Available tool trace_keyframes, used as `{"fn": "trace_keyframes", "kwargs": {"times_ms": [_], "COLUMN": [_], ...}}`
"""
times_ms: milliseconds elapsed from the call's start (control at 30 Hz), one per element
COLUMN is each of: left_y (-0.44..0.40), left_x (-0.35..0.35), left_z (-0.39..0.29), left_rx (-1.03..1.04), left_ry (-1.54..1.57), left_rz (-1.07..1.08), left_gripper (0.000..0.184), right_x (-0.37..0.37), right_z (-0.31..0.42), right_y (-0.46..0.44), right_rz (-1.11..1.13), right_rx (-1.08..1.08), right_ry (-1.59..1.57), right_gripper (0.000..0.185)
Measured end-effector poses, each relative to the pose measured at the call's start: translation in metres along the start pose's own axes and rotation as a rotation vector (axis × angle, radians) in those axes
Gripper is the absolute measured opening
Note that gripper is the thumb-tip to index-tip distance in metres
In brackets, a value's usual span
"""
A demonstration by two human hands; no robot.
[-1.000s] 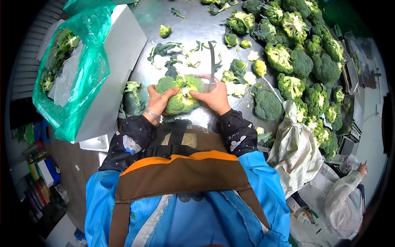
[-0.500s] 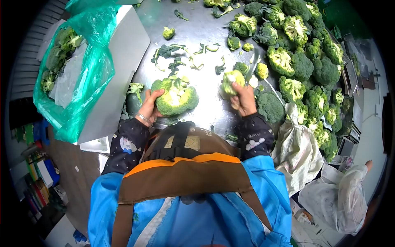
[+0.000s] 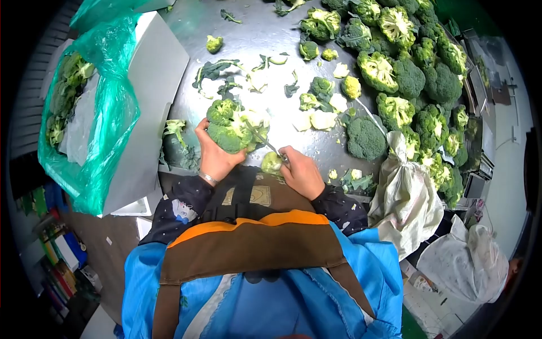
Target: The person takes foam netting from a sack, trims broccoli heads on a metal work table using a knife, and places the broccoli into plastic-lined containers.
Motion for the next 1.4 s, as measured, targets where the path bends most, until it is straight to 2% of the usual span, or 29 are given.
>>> {"fn": "trace_keyframes", "kwargs": {"times_ms": [33,233,333,367,500,600,633,667,733,800,833,900,933,1000,1067,1200,1400], "left_y": [-0.001,-0.009,-0.023,-0.027,-0.026,-0.028,-0.027,-0.027,-0.024,-0.021,-0.019,-0.018,-0.018,-0.019,-0.021,-0.027,-0.028], "left_x": [0.000,0.001,0.008,0.006,0.009,0.011,0.010,0.007,-0.009,-0.029,-0.036,-0.045,-0.048,-0.045,-0.045,-0.039,-0.022], "left_z": [-0.002,0.000,0.006,0.000,-0.007,0.000,0.005,0.009,0.017,0.042,0.053,0.046,0.038,0.007,-0.027,-0.044,-0.049], "left_rx": [-0.041,0.005,-0.113,-0.230,-0.086,-0.124,-0.121,-0.070,-0.191,-0.194,-0.308,-0.246,-0.213,-0.057,0.158,0.175,0.207], "left_ry": [0.055,-0.034,0.058,0.211,-0.069,0.028,0.049,0.046,0.285,0.326,0.526,0.369,0.292,0.123,-0.170,-0.267,-0.298], "left_rz": [0.019,-0.024,-0.049,-0.015,-0.065,-0.041,-0.016,-0.015,0.082,0.143,0.212,0.238,0.251,0.186,0.099,0.132,0.128], "left_gripper": [0.090,0.086,0.082,0.078,0.080,0.081,0.082,0.078,0.077,0.079,0.083,0.083,0.083,0.076,0.071,0.067,0.062], "right_x": [-0.001,0.015,0.034,0.029,0.012,0.032,0.033,0.024,0.004,-0.033,-0.044,-0.054,-0.053,-0.049,-0.045,-0.033,-0.019], "right_z": [0.001,0.001,-0.005,0.001,0.011,-0.020,-0.043,-0.046,-0.049,-0.039,-0.039,-0.030,-0.023,-0.005,0.007,0.009,0.009], "right_y": [-0.002,-0.033,-0.050,-0.056,-0.050,-0.084,-0.089,-0.086,-0.069,-0.058,-0.051,-0.039,-0.034,-0.022,-0.011,-0.009,-0.029], "right_rz": [0.025,0.198,0.123,0.170,0.321,0.314,0.406,0.348,0.261,0.099,0.089,0.063,0.124,0.268,0.282,0.264,0.332], "right_rx": [0.034,0.088,0.055,0.076,0.210,0.319,0.302,0.343,0.418,0.425,0.358,0.202,0.177,0.111,0.022,-0.017,0.133], "right_ry": [0.007,0.162,0.210,0.197,0.285,0.233,0.205,0.212,0.226,0.199,0.168,0.099,0.118,0.329,0.329,0.314,0.421], "right_gripper": [0.029,0.020,0.016,0.016,0.017,0.019,0.026,0.027,0.030,0.029,0.028,0.028,0.027,0.022,0.021,0.018,0.014]}}
Point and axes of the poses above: each hand's wrist, its own y-axis away from the middle knuckle, its own x-axis out of the palm, z = x × y, the point moved 1 cm from there along -y, towards the middle knuckle, and after that the axes turned 10 degrees about -x, right-handed, at the moved point
